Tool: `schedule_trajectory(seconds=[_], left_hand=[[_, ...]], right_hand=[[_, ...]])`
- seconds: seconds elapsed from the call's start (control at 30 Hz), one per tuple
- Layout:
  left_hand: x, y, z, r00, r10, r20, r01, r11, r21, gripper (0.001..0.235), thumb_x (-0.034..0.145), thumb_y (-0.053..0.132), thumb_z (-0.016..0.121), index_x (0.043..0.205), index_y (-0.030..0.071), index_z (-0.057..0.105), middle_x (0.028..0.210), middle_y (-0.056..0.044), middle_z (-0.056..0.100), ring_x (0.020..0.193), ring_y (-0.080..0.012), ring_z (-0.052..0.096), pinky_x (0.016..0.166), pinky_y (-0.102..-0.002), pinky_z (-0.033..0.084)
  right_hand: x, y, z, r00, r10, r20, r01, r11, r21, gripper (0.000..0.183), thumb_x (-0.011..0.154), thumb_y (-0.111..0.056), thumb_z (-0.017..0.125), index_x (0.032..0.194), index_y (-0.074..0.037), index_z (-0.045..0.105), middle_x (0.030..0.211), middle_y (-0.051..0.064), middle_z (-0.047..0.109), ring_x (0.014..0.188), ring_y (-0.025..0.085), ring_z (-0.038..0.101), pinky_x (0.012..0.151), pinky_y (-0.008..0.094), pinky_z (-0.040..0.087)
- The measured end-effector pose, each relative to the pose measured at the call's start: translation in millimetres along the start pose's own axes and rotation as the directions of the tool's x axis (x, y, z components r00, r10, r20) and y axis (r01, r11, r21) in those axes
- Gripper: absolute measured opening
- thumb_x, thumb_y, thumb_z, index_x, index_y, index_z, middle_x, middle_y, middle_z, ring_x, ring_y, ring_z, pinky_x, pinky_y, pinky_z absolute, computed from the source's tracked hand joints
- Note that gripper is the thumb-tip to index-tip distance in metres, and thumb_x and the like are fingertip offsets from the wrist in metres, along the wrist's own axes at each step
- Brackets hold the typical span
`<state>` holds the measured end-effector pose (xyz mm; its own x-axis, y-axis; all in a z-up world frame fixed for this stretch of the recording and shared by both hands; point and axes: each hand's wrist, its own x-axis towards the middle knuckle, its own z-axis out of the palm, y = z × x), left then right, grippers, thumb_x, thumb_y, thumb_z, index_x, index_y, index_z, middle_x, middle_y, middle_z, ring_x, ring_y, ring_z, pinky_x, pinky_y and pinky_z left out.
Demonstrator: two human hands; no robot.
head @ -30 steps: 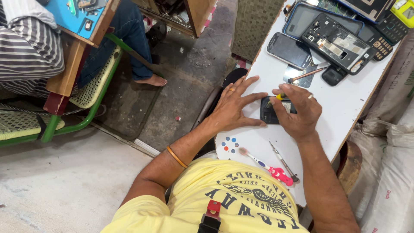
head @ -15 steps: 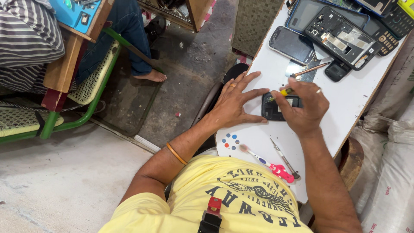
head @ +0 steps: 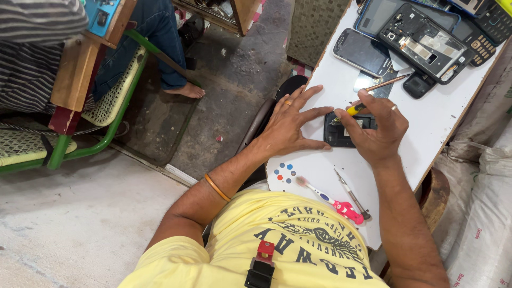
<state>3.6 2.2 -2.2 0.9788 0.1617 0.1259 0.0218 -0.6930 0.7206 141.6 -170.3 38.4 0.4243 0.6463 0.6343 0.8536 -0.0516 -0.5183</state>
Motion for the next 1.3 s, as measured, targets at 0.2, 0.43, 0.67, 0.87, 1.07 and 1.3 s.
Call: schedule_trajectory(seconds=[0.2, 0.43, 0.67, 0.87, 1.07, 1.3], left_hand=[[-1.9, -4.9, 4.1, 1.000, 0.015, -0.018, -0.015, 1.000, -0.010, 0.082, 0.069, 0.062, 0.089, 0.139, 0.028, 0.065, 0.166, -0.010, 0.028, 0.155, -0.0442, 0.019, 0.123, -0.066, 0.018], [0.3, 2.1, -4.1, 0.999, 0.027, -0.045, -0.028, 0.999, -0.029, 0.082, 0.068, 0.061, 0.087, 0.139, 0.027, 0.066, 0.164, -0.011, 0.032, 0.154, -0.0455, 0.023, 0.120, -0.064, 0.021], [0.7, 4.3, -3.6, 1.000, -0.009, -0.026, 0.009, 1.000, -0.013, 0.079, 0.066, 0.061, 0.088, 0.135, 0.028, 0.068, 0.164, -0.010, 0.033, 0.153, -0.0453, 0.023, 0.121, -0.063, 0.020], [0.6, 1.4, 0.0, 1.000, 0.001, -0.031, -0.001, 1.000, 0.000, 0.080, 0.065, 0.064, 0.087, 0.134, 0.026, 0.068, 0.165, -0.011, 0.032, 0.153, -0.0449, 0.022, 0.121, -0.063, 0.021], [1.0, -0.6, 3.4, 1.000, -0.020, -0.024, 0.019, 1.000, -0.018, 0.084, 0.063, 0.064, 0.088, 0.134, 0.023, 0.069, 0.165, -0.011, 0.030, 0.153, -0.0448, 0.020, 0.120, -0.063, 0.018], [-0.3, 0.0, 2.7, 1.000, -0.021, -0.018, 0.020, 1.000, -0.017, 0.083, 0.065, 0.064, 0.088, 0.134, 0.023, 0.069, 0.166, -0.011, 0.030, 0.154, -0.0449, 0.020, 0.122, -0.063, 0.017]], right_hand=[[-4.1, 2.9, -0.7, 0.979, -0.008, 0.202, -0.042, 0.969, 0.245, 0.064, 0.094, 0.000, 0.079, 0.147, -0.012, 0.045, 0.117, 0.015, 0.073, 0.111, 0.028, 0.075, 0.095, 0.038, 0.064], [2.1, -3.8, -2.6, 0.966, -0.038, 0.254, -0.013, 0.980, 0.196, 0.065, 0.090, -0.001, 0.078, 0.143, -0.013, 0.042, 0.111, 0.011, 0.076, 0.102, 0.027, 0.077, 0.088, 0.038, 0.062], [-3.7, -0.9, 7.9, 0.991, -0.013, 0.130, 0.014, 1.000, -0.003, 0.064, 0.086, -0.008, 0.085, 0.137, -0.015, 0.047, 0.097, 0.008, 0.075, 0.085, 0.024, 0.076, 0.074, 0.036, 0.060], [-4.0, -3.4, 2.8, 0.986, 0.036, 0.164, -0.057, 0.991, 0.124, 0.061, 0.088, -0.006, 0.080, 0.137, -0.011, 0.044, 0.109, 0.014, 0.074, 0.097, 0.026, 0.077, 0.080, 0.036, 0.063], [-1.1, -6.4, -0.8, 0.964, -0.004, 0.264, -0.069, 0.961, 0.267, 0.058, 0.097, 0.000, 0.068, 0.144, -0.013, 0.037, 0.120, 0.013, 0.075, 0.115, 0.030, 0.074, 0.099, 0.041, 0.060], [-2.8, -6.7, 1.2, 0.975, 0.022, 0.223, -0.063, 0.983, 0.175, 0.060, 0.092, -0.001, 0.076, 0.141, -0.012, 0.043, 0.113, 0.011, 0.076, 0.109, 0.026, 0.076, 0.091, 0.038, 0.064]])
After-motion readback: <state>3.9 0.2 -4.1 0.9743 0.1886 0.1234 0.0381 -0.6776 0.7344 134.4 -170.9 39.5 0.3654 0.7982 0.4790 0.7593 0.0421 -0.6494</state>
